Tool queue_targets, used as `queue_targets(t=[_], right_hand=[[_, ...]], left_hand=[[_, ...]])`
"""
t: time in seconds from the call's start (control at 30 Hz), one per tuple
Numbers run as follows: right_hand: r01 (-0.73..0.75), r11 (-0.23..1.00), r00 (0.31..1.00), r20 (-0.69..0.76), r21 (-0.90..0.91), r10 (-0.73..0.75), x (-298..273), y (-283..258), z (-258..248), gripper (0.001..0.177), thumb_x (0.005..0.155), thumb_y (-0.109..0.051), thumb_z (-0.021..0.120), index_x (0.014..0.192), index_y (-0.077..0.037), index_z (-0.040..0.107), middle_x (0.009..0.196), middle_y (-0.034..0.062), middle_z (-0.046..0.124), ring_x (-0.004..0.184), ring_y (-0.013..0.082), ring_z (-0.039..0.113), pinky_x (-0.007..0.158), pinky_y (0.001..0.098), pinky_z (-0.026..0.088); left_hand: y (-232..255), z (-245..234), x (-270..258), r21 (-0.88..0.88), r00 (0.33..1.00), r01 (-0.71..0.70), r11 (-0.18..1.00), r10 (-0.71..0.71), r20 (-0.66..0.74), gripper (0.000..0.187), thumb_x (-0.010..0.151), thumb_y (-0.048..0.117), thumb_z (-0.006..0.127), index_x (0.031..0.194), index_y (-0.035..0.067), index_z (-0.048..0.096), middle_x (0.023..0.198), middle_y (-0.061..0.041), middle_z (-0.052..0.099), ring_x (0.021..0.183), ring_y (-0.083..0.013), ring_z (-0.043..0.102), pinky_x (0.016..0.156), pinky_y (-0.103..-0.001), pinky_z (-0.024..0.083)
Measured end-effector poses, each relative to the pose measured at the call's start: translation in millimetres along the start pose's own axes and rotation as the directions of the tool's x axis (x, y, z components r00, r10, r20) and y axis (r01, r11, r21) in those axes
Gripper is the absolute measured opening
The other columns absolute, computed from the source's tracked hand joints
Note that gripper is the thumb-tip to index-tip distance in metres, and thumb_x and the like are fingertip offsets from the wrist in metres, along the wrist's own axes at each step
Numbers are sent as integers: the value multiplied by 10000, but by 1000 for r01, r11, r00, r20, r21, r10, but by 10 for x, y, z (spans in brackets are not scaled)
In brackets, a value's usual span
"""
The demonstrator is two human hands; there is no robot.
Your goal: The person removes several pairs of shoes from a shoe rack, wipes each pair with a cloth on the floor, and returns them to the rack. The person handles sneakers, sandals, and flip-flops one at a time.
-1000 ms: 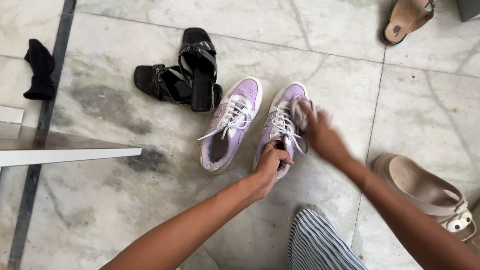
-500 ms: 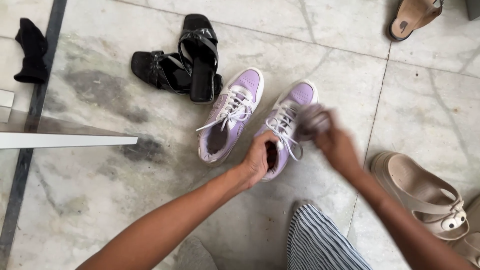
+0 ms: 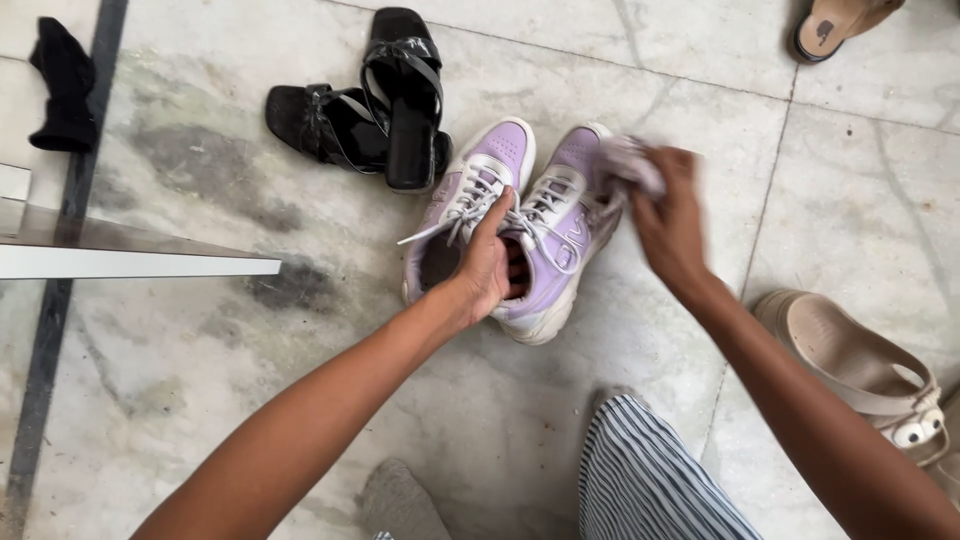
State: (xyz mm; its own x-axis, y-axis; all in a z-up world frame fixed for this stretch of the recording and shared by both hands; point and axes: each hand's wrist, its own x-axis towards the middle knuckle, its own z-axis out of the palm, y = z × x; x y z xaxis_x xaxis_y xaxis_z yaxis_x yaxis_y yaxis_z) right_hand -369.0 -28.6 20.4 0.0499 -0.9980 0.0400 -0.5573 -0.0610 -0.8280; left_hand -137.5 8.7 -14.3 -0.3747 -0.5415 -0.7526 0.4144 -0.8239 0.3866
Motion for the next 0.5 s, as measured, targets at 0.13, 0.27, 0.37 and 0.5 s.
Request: queue_targets(t=[0.13,0.27,0.37,0.5], right_hand=[[262,912,959,-17,-316,-281,-194,-225,353,447,896,78,659,1333,25,583,1255,225,478,1152,407,479,965,504,451],[316,912,949,66,-261,-310,-883,-311,403,597,749,186,566,1321,15,548,1244,259,485,1172,432,481,1003,527,440],[246,959,963,149,-143,-225,-1349,-255,535,640,733,196,567,1336,-9,505,1231,258,476,1140,422,519,949,491,497],[357,922,909,283,-154,-305,-1557,-91,575,665,664,170,635,1277,-67,536,1169,217,484,1091,383,539,891,446,525]], left_hand=[[-28,-74,70,90,999,-32,995,34,-22,775,838,670,595,1359,97,557,1280,-106,665,1171,-258,648,973,-493,539],[-59,-105,122,98,998,-56,994,59,-22,681,916,619,572,1317,68,602,1173,-109,691,1060,-240,673,906,-482,540],[-56,-133,121,84,998,-53,995,52,22,685,912,623,540,1305,67,613,1177,-113,740,1052,-225,722,946,-457,578],[-67,-86,166,82,997,-54,995,58,-45,653,912,602,567,1319,92,596,1229,-110,716,1069,-210,706,919,-424,572]])
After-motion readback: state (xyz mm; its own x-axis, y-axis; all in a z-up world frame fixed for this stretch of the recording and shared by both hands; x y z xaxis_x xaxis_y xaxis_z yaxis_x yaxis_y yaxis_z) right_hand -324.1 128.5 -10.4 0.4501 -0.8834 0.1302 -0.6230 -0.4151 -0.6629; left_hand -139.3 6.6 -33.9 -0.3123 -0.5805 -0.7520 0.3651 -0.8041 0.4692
